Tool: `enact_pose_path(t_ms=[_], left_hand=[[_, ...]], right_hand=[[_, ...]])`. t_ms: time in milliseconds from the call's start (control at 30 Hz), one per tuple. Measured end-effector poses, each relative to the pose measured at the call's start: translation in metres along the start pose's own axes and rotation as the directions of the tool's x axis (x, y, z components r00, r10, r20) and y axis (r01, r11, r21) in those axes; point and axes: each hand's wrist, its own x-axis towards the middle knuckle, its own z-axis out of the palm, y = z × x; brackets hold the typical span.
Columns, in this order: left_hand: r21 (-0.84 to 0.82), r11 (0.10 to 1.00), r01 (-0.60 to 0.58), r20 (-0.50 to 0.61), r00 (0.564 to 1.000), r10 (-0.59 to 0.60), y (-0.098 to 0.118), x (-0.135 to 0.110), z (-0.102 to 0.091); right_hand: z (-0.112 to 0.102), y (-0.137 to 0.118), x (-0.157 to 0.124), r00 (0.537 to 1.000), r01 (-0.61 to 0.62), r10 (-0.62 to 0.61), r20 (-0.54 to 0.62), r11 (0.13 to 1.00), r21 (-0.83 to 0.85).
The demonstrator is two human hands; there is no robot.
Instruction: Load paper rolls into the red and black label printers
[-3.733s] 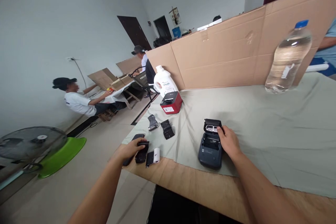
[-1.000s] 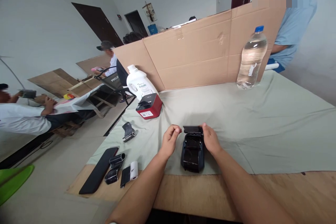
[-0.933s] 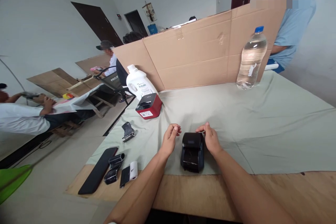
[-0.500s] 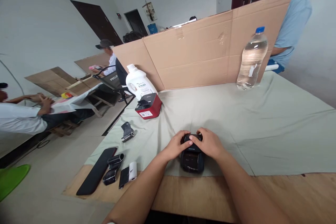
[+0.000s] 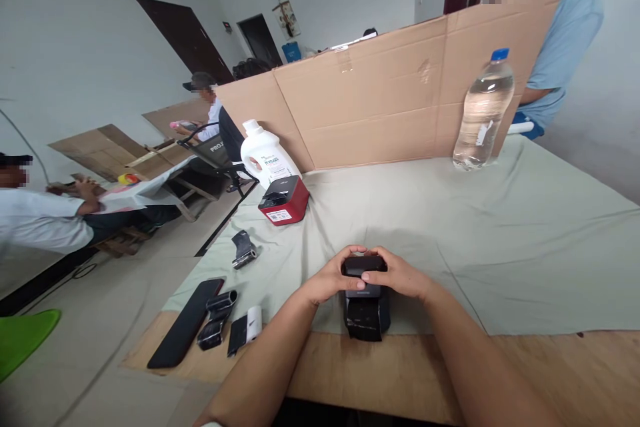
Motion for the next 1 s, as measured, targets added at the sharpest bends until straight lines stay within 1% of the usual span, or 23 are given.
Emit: enact_pose_path(t_ms=[67,167,267,433,500,567,700,767,800,867,900,933,967,1000], left_hand=[[0.005,1.0,-0.018,0.012,1.0,0.018,0.0,0.0,0.0],[0.018,0.999,-0.038,0.028,0.999,0.037,0.002,-0.002,0.002],[0.003,0.999,-0.034,0.032,0.999,0.034,0.005,-0.003,0.003],[-0.013,0.999,-0.037,-0.007,0.999,0.037,0.004,-0.002,0.001],[-0.018,0.999,-0.037,-0.046,0.998,0.036,0.0,0.001,0.0],[-0.029,0.998,-0.048,-0.117,0.992,0.044,-0.004,0.005,-0.001],[-0.088,0.991,-0.096,-0.292,0.954,0.066,-0.014,0.013,-0.001],[-0.131,0.985,-0.113,-0.346,0.936,0.061,-0.018,0.016,0.0],[-0.15,0.983,-0.109,-0.362,0.931,0.048,-0.02,0.018,0.001],[-0.171,0.982,-0.075,-0.376,0.927,0.006,-0.023,0.021,0.002],[-0.168,0.985,-0.049,-0.374,0.927,-0.018,-0.024,0.022,0.003],[-0.155,0.988,-0.021,-0.368,0.929,-0.038,-0.025,0.023,0.004],[-0.135,0.991,0.002,-0.362,0.931,-0.051,-0.026,0.024,0.004],[-0.111,0.994,0.016,-0.36,0.931,-0.056,-0.027,0.024,0.005]], right_hand=[[-0.003,0.0,-0.001,0.999,-0.006,0.006,0.032,1.0,-0.009],[-0.004,-0.001,0.0,0.999,0.029,-0.028,0.021,0.999,-0.034],[-0.003,-0.003,0.0,0.998,0.057,-0.056,0.016,0.997,-0.047],[-0.001,-0.001,0.002,0.999,0.05,-0.05,-0.017,0.999,-0.009],[0.0,0.002,0.004,0.997,0.057,-0.054,-0.052,0.998,0.04],[0.004,0.007,0.006,0.994,0.051,-0.041,-0.105,0.995,0.091],[0.014,0.017,0.009,0.971,-0.013,0.061,-0.232,0.979,0.205],[0.016,0.019,0.013,0.956,-0.014,0.087,-0.28,0.967,0.255],[0.013,0.02,0.016,0.946,-0.016,0.1,-0.308,0.964,0.265],[-0.002,0.019,0.023,0.907,-0.032,0.139,-0.398,0.965,0.262],[-0.016,0.018,0.028,0.875,-0.053,0.169,-0.455,0.965,0.257],[-0.033,0.016,0.032,0.837,-0.077,0.2,-0.509,0.964,0.253],[-0.055,0.015,0.035,0.791,-0.132,0.251,-0.558,0.961,0.244],[-0.079,0.014,0.037,0.758,-0.168,0.277,-0.59,0.958,0.233]])
